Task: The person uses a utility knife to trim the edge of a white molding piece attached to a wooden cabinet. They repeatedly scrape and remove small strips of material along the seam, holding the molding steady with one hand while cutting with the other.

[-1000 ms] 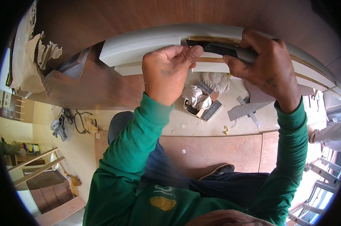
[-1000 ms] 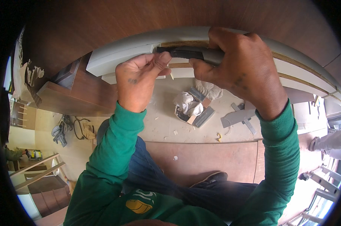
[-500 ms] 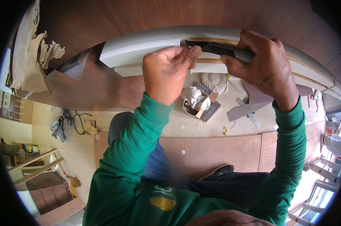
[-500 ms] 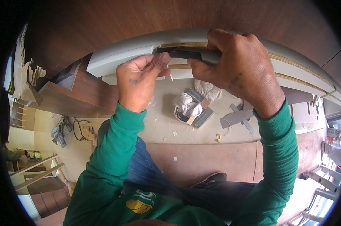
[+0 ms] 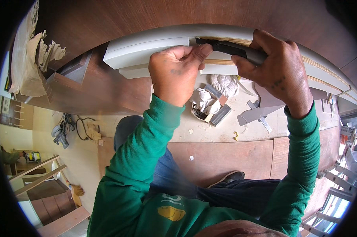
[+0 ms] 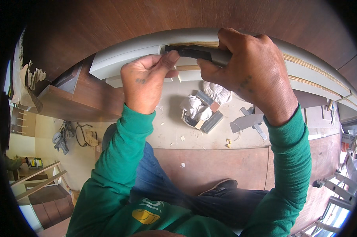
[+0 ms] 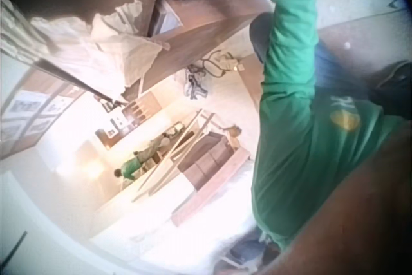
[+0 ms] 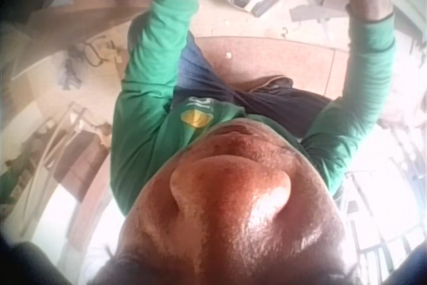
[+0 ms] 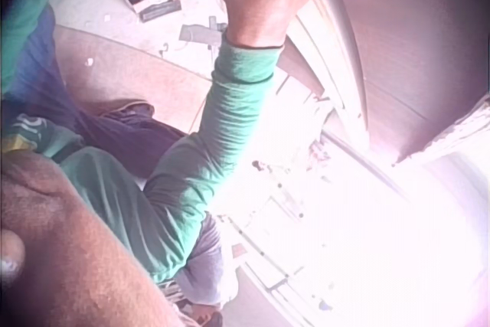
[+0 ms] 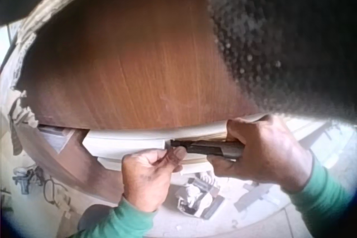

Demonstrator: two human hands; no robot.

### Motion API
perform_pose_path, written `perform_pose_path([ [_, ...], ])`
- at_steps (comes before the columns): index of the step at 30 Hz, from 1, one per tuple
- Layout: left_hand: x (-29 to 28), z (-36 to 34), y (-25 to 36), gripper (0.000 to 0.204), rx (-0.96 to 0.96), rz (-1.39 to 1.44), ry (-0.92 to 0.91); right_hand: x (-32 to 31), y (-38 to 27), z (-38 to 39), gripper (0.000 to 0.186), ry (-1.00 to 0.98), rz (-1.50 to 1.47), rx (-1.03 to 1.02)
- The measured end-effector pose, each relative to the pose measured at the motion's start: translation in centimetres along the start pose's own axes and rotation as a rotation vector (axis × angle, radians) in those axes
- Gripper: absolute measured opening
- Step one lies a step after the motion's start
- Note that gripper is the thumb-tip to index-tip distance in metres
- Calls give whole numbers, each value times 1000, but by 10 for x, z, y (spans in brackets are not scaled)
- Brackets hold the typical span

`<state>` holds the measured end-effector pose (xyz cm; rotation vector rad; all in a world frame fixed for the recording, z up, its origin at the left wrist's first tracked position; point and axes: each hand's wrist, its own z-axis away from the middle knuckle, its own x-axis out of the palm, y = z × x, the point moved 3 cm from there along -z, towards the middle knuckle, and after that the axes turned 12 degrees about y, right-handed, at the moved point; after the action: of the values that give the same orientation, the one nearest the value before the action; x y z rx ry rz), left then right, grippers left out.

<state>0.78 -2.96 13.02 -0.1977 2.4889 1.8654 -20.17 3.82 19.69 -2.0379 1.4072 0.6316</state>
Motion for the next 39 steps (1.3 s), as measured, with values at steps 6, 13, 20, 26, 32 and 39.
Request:
perform_pose_path([
  [6,1,1,2,33,26,-44,43,1,-1,1,31,1,26,-8],
  [13,2,2,1,31,78,-62,67,-4,-3,2,32,-9,25,15],
  [20,5,5,0,31,90,-5,80,-6,-2,5,33,1,20,21],
  [26,2,9,0,34,86,-1,48,-18,-1,12,33,2,34,-19],
  [32,-19,23,20,33,211,-23,18,-67,13,40,36,-15,-18,-3],
  [39,-17,56,27,38,-15,-157,-334,-57,3,66,45,-104,-183,-150],
])
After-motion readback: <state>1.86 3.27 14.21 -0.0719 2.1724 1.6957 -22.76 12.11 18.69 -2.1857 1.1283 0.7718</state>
